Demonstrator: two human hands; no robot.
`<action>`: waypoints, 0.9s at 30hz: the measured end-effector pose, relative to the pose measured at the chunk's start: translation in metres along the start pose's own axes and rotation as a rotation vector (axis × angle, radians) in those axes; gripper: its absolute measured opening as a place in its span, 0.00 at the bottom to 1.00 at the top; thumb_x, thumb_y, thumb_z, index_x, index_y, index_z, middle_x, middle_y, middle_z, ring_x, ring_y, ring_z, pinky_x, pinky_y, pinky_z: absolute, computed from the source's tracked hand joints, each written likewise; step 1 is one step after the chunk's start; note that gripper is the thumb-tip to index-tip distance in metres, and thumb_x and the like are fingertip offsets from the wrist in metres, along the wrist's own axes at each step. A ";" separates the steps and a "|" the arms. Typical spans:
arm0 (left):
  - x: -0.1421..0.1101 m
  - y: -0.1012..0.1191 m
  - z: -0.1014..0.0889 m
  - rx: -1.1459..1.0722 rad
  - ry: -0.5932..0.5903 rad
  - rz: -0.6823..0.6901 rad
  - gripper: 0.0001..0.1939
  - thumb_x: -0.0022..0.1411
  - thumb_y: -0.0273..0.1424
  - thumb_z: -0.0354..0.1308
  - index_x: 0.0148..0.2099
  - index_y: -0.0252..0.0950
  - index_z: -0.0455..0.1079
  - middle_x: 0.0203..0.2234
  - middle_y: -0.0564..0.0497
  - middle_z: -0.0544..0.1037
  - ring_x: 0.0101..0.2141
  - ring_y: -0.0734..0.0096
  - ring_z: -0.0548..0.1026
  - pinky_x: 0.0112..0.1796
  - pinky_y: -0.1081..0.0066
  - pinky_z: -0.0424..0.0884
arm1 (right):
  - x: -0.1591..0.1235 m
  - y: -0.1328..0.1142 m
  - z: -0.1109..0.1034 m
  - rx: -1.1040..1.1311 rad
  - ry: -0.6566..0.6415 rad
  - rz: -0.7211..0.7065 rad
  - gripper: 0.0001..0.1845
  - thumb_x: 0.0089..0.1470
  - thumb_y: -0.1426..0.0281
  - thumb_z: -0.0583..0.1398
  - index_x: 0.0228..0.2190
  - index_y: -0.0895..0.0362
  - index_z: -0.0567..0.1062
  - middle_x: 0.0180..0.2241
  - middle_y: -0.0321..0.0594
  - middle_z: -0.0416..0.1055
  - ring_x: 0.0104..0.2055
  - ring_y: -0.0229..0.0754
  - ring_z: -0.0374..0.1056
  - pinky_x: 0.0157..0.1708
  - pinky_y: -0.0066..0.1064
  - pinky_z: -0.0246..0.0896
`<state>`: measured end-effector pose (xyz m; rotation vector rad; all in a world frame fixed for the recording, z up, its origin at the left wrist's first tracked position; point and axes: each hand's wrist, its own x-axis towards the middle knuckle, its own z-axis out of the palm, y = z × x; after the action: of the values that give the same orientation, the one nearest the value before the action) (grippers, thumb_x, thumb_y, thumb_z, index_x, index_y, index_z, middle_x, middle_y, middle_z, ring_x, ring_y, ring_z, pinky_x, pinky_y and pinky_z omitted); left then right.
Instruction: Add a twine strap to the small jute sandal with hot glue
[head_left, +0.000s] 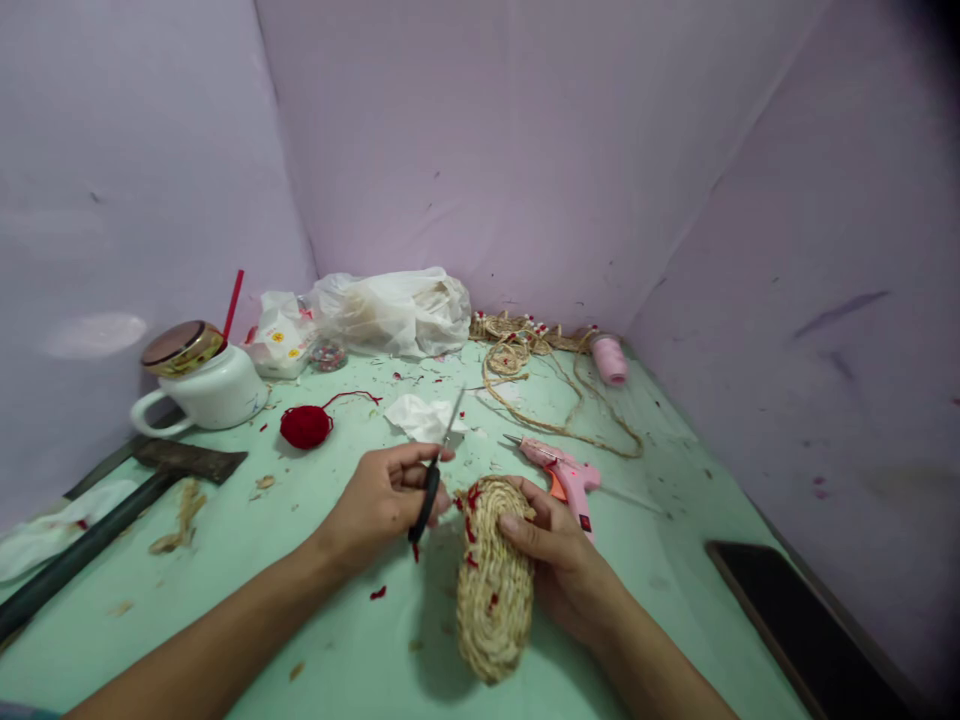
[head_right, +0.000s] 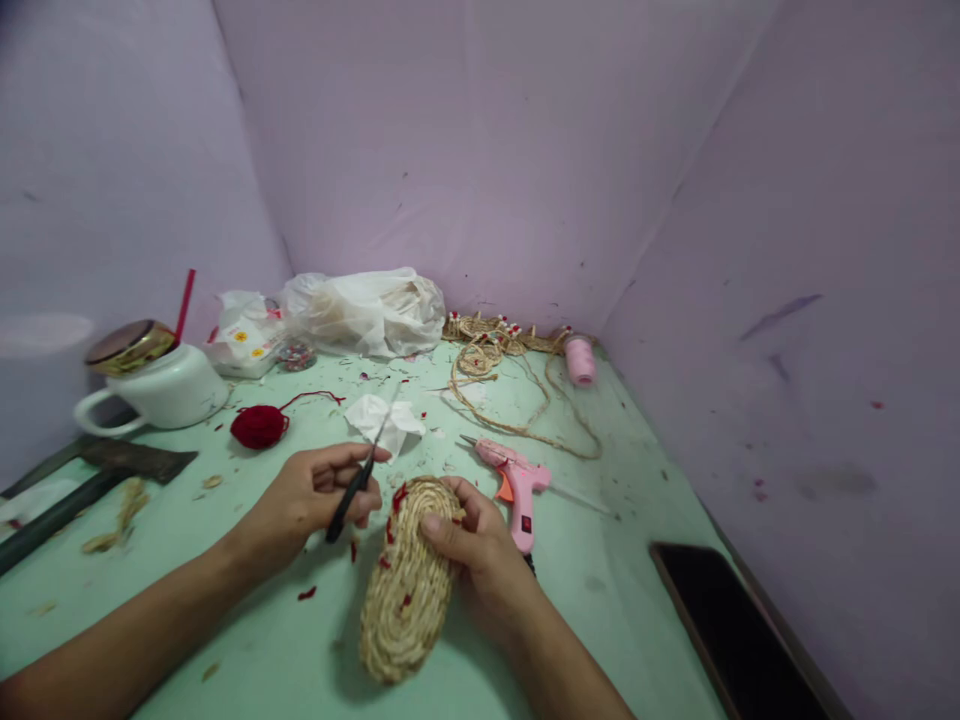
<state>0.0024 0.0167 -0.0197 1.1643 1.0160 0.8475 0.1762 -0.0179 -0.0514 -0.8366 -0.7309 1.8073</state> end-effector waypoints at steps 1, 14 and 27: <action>0.002 -0.001 -0.002 0.004 0.032 0.016 0.24 0.40 0.28 0.63 0.43 0.30 0.65 0.19 0.55 0.70 0.19 0.79 0.65 0.21 0.77 0.60 | -0.001 -0.001 0.001 0.009 -0.032 0.029 0.21 0.36 0.68 0.68 0.33 0.58 0.68 0.26 0.37 0.72 0.27 0.40 0.70 0.31 0.33 0.63; 0.006 -0.011 0.000 -0.149 -0.021 -0.221 0.20 0.40 0.26 0.61 0.40 0.31 0.68 0.17 0.55 0.70 0.12 0.83 0.63 0.14 0.81 0.54 | 0.006 0.001 -0.003 0.008 0.106 0.082 0.25 0.44 0.56 0.62 0.42 0.58 0.67 0.30 0.42 0.74 0.28 0.42 0.71 0.28 0.33 0.65; 0.013 -0.005 -0.005 -0.483 0.267 -0.322 0.13 0.42 0.21 0.56 0.35 0.30 0.66 0.16 0.55 0.68 0.12 0.84 0.63 0.10 0.85 0.44 | 0.000 0.002 -0.009 -0.525 0.331 -0.297 0.18 0.48 0.61 0.57 0.13 0.56 0.63 0.11 0.28 0.55 0.14 0.31 0.50 0.15 0.25 0.46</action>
<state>0.0018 0.0294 -0.0277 0.4720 1.0994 0.9357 0.1828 -0.0172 -0.0585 -1.2578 -1.0632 1.1842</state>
